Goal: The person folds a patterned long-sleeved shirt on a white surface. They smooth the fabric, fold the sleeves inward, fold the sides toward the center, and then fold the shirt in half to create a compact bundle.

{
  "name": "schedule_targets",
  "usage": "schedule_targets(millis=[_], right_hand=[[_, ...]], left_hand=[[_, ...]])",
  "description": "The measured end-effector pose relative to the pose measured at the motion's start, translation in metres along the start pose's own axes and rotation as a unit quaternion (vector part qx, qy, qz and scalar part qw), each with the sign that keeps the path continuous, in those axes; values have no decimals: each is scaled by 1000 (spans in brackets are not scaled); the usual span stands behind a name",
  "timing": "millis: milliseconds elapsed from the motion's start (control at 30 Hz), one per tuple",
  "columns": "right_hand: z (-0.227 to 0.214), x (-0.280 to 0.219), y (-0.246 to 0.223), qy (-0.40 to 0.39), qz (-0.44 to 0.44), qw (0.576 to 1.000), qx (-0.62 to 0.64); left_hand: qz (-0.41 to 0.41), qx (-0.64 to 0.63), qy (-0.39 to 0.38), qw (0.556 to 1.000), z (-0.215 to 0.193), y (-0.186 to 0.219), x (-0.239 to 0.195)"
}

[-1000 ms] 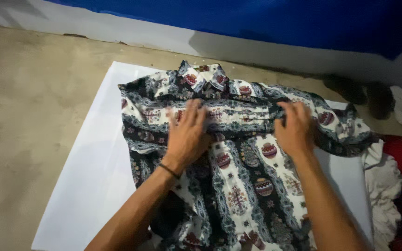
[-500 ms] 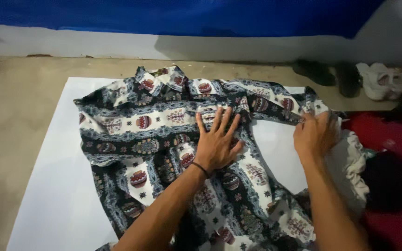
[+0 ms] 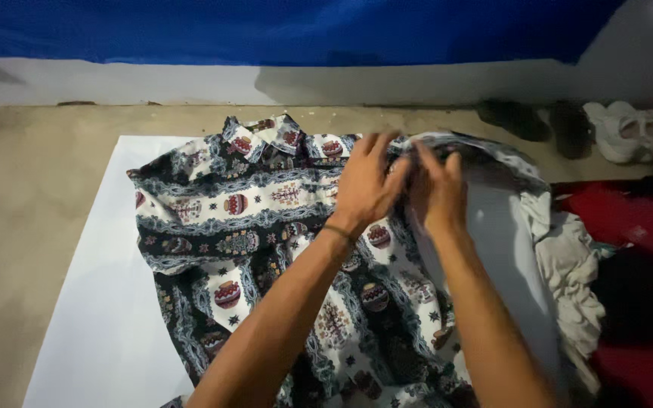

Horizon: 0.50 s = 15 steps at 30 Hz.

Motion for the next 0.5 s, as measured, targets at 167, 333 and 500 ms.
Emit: schedule_targets(millis=[167, 333, 500], right_hand=[[30, -35, 3, -157, -243, 905, -314], [20, -74, 26, -270, -188, 861, -387], [21, -86, 56, -286, -292, 675, -614]], left_hand=[[128, 152, -88, 976, 37, 51, 36], [55, 381, -156, 910, 78, 3, 20], [-56, 350, -118, 928, 55, -44, -2]])
Point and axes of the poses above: each hand's wrist, its own x-axis towards the middle knuckle, its own z-axis out of the palm, y = z × x, the point moved 3 cm from there along x, towards the middle knuckle, and after that the axes turned 11 degrees about y, right-handed, at the moved point
